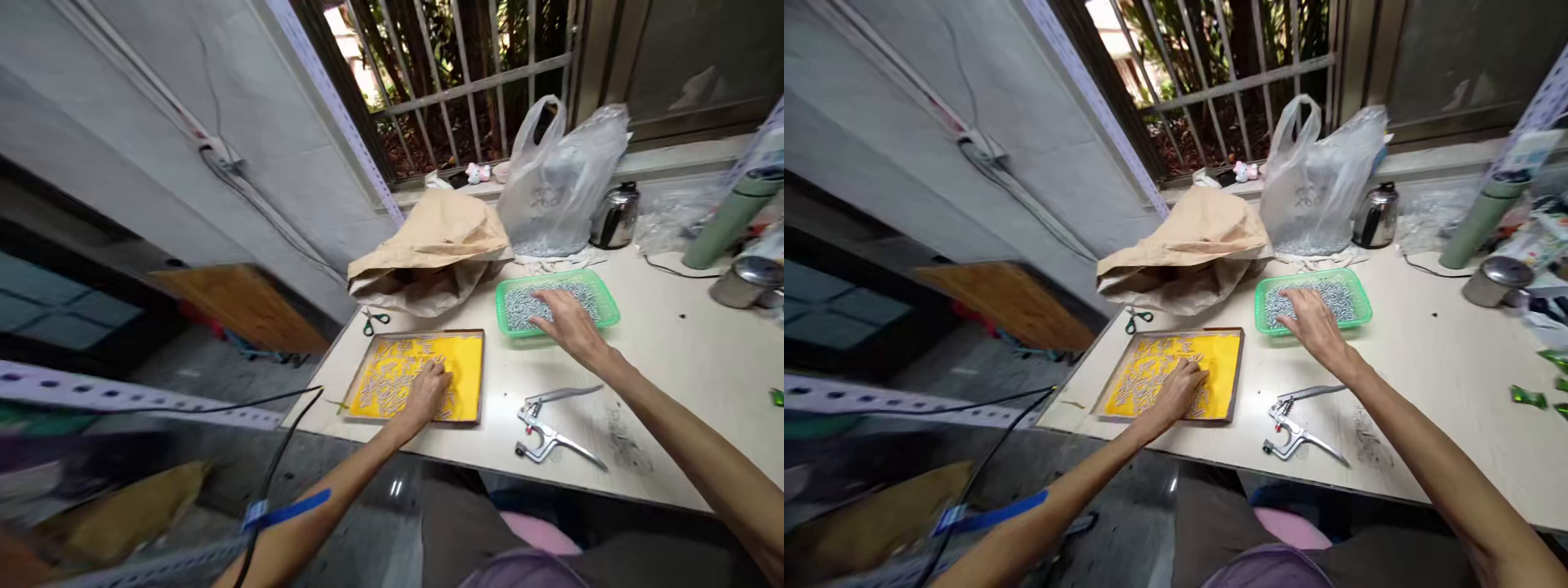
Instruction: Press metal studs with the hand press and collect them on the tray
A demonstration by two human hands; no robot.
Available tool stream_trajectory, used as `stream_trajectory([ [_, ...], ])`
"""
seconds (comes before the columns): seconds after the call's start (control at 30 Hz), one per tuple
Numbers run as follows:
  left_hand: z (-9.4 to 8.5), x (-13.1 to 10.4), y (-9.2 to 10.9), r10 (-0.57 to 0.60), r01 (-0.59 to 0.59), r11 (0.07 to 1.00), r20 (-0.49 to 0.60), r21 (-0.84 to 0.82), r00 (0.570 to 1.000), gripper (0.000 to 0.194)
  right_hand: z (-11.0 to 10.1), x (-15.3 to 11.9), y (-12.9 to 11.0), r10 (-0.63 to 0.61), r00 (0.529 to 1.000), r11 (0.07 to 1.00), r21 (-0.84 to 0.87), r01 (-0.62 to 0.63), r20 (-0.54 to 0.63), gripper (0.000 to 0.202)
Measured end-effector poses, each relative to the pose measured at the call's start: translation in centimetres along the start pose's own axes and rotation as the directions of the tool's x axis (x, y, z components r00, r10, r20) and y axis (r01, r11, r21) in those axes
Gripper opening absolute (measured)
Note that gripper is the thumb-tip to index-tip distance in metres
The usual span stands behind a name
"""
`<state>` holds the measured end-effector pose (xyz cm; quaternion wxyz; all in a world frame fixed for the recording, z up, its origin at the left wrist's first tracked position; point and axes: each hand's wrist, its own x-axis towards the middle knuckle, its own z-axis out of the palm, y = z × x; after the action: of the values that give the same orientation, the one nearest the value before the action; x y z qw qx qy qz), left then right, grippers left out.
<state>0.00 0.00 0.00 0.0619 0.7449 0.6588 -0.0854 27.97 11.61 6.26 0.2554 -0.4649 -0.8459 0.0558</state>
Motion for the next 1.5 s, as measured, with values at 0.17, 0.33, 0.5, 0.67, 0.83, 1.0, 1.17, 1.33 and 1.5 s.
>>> stream_trajectory([
  [0.17,0.6,0.6,-0.9,0.095,-0.098,0.994,-0.050,-0.052,0.994,0.025,-2.0,-4.1,0.0,-0.099,0.994,0.993,0.073,0.095,0.053,0.031],
  [0.33,-1.2,-0.2,0.5,-0.019,-0.034,0.959,-0.183,-0.280,0.983,0.017,-1.7,-14.1,-1.8,-0.082,0.978,0.975,0.220,0.038,0.194,0.021],
  [0.5,-1.9,-1.2,7.1,-0.111,0.138,0.633,0.087,-0.762,0.990,0.018,-0.4,-19.8,-2.8,0.046,0.943,0.995,0.066,-0.071,0.330,0.019],
  [0.67,0.5,-1.0,12.1,-0.070,0.283,0.481,0.286,-0.830,0.956,0.022,0.6,-20.8,-3.0,0.162,0.933,0.985,-0.110,-0.133,0.320,0.016],
  [0.83,2.3,-1.2,12.6,-0.109,0.327,0.536,0.320,-0.778,0.941,0.024,1.0,-21.0,-3.0,0.153,0.942,0.986,-0.107,-0.126,0.298,0.016],
  [1.0,2.3,-1.6,12.4,-0.123,0.347,0.562,0.339,-0.751,0.933,0.032,1.7,-21.4,-2.6,0.118,0.962,0.990,-0.104,-0.095,0.248,0.016],
  [1.17,2.1,-1.6,12.6,-0.131,0.375,0.581,0.373,-0.722,0.919,0.028,1.6,-21.5,-2.9,0.118,0.968,0.988,-0.126,-0.092,0.221,0.023],
  [1.33,2.2,-1.7,12.9,-0.142,0.385,0.597,0.380,-0.704,0.914,0.025,1.3,-21.5,-3.2,0.137,0.964,0.985,-0.137,-0.107,0.229,0.024],
  [1.5,1.8,-2.0,12.9,-0.085,0.456,0.444,0.470,-0.771,0.878,0.025,1.3,-21.3,-3.2,0.146,0.956,0.981,-0.158,-0.108,0.254,0.023],
])
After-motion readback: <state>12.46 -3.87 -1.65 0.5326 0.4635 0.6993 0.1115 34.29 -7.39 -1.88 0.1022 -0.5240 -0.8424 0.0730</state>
